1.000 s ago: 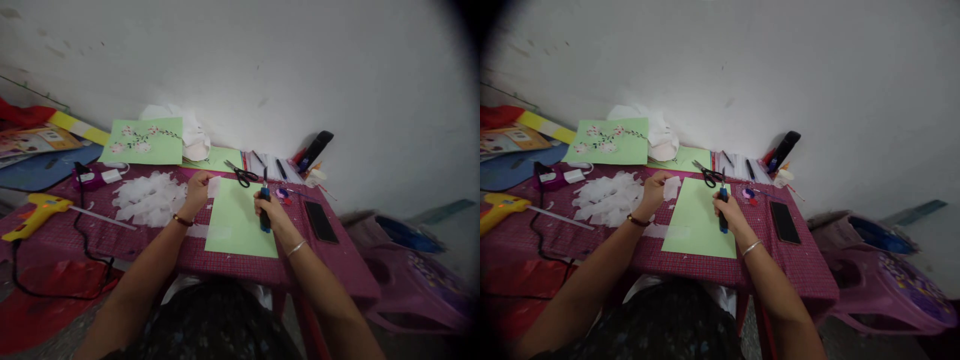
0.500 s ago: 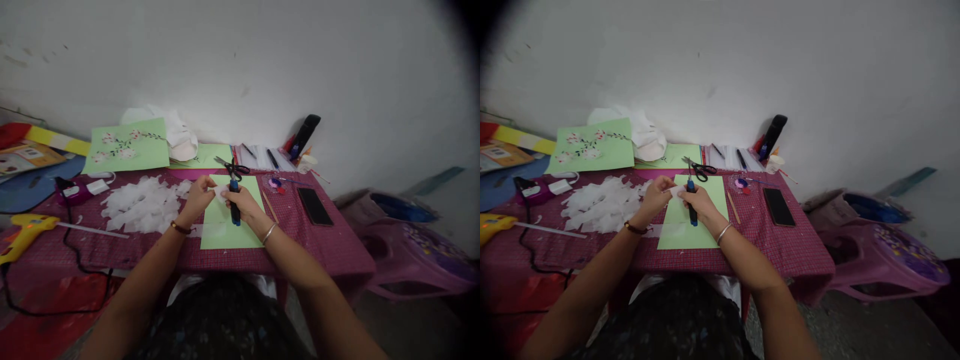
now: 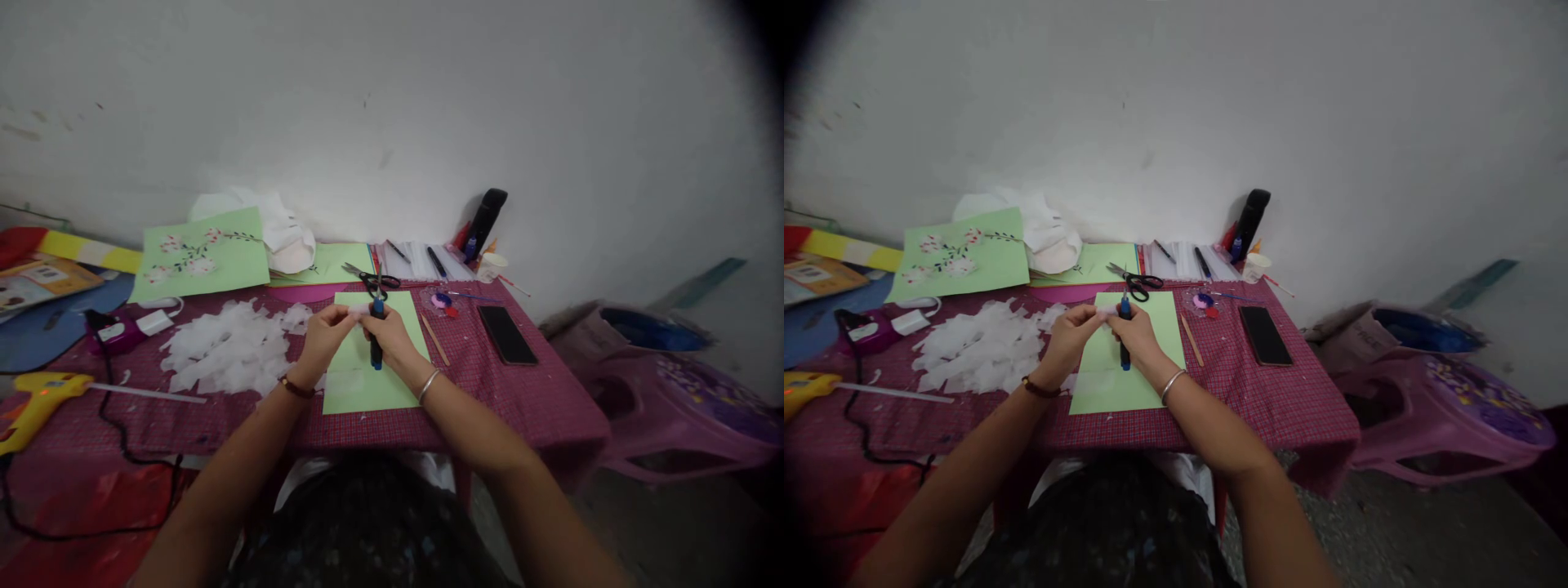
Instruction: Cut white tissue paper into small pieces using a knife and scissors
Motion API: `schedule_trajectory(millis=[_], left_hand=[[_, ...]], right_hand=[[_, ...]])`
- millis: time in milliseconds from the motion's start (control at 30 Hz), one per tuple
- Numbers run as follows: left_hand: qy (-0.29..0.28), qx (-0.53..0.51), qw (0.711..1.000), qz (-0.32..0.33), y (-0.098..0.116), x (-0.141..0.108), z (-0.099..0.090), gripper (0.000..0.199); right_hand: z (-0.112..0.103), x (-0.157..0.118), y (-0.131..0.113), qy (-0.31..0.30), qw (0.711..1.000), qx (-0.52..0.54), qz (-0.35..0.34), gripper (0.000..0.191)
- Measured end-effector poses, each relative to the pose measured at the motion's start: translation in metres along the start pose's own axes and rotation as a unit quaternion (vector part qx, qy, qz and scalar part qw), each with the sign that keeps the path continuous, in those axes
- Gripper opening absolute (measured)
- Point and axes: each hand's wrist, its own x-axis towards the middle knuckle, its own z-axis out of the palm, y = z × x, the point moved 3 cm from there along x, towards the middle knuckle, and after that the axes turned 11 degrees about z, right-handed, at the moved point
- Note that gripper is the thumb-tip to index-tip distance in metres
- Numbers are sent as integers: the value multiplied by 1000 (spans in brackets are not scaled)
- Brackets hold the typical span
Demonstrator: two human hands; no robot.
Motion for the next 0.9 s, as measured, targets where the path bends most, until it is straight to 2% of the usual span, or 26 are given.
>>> schedule_trajectory(millis=[133,267,400,667,767,900], left_hand=[[-6,-43,999,0,-6,4,-3,21],[-17,6,998,60,-8,10,-12,16],[-43,59,994,81,-11,11,-15,18],[-65,82,984,143,5,9,-11,20],[-55,20,992,115,7,8,-10,21],[16,-126,992,-10,-1,12,-17,26]], right_hand=[[-1,1,2,-31,999,-13,1,29],[-1,2,3,-56,998,-21,2,30],[-2,1,1,-39,999,-31,0,31],[-6,-2,-8,-50,998,-17,34,35],[-10,-3,-10,-76,995,-16,54,35],[-22,-10,-20,-144,986,-53,61,39]])
